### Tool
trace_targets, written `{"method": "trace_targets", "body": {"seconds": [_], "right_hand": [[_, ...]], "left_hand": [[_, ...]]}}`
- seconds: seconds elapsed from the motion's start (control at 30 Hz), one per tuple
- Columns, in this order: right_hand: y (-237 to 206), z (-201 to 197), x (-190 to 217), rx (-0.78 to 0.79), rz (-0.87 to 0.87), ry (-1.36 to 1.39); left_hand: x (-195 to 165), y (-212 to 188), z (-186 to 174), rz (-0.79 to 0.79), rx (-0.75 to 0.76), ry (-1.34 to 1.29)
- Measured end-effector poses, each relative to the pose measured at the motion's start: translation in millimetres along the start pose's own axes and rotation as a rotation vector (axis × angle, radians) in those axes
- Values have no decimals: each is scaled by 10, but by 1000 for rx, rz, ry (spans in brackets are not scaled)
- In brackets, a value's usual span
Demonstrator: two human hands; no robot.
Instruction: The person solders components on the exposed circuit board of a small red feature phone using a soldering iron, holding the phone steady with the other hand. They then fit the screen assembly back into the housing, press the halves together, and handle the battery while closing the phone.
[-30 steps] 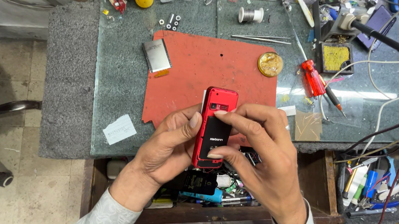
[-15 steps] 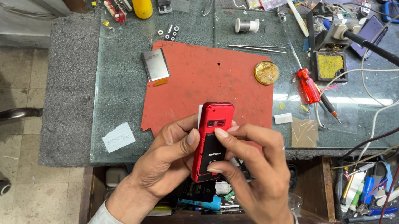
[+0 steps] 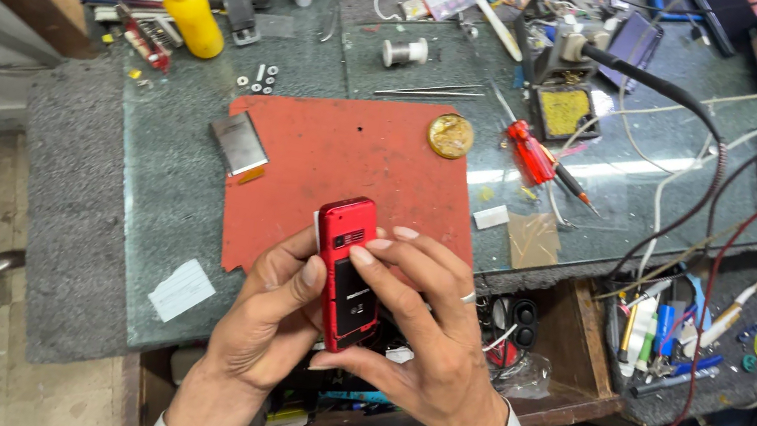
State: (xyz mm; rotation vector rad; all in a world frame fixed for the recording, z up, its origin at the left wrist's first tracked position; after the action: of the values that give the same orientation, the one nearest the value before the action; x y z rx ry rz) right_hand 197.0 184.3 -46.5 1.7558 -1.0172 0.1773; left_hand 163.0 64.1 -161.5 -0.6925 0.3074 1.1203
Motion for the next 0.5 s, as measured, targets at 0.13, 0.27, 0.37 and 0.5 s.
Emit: {"method": "trace_targets", "body": {"seconds": [0.13,0.27,0.37,0.5], "right_hand": [[-36,28,-22,75,0,-41],[-101,57,-46,-39,4,-45],[-177,85,-66,-124,-1,-69],[-258,114,-86,-247,35,-44]], "left_hand": [[19,11,5,-12,-16,7],[61,4,30,-15,-17,-32],[111,7,75,-33,0,-82],[163,-3,89,-4,-58,-23]]}}
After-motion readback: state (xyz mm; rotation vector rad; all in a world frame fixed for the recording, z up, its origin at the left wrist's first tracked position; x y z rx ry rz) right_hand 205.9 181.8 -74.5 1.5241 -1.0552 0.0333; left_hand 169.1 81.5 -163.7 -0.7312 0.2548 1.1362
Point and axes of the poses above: each hand's wrist, its own y-axis towards the middle knuckle, its own z-axis out of the palm, x = y × z, the point moved 9 cm from there along y, towards the middle knuckle, and after that the axes turned 15 degrees about -x, right-handed, at the moved point
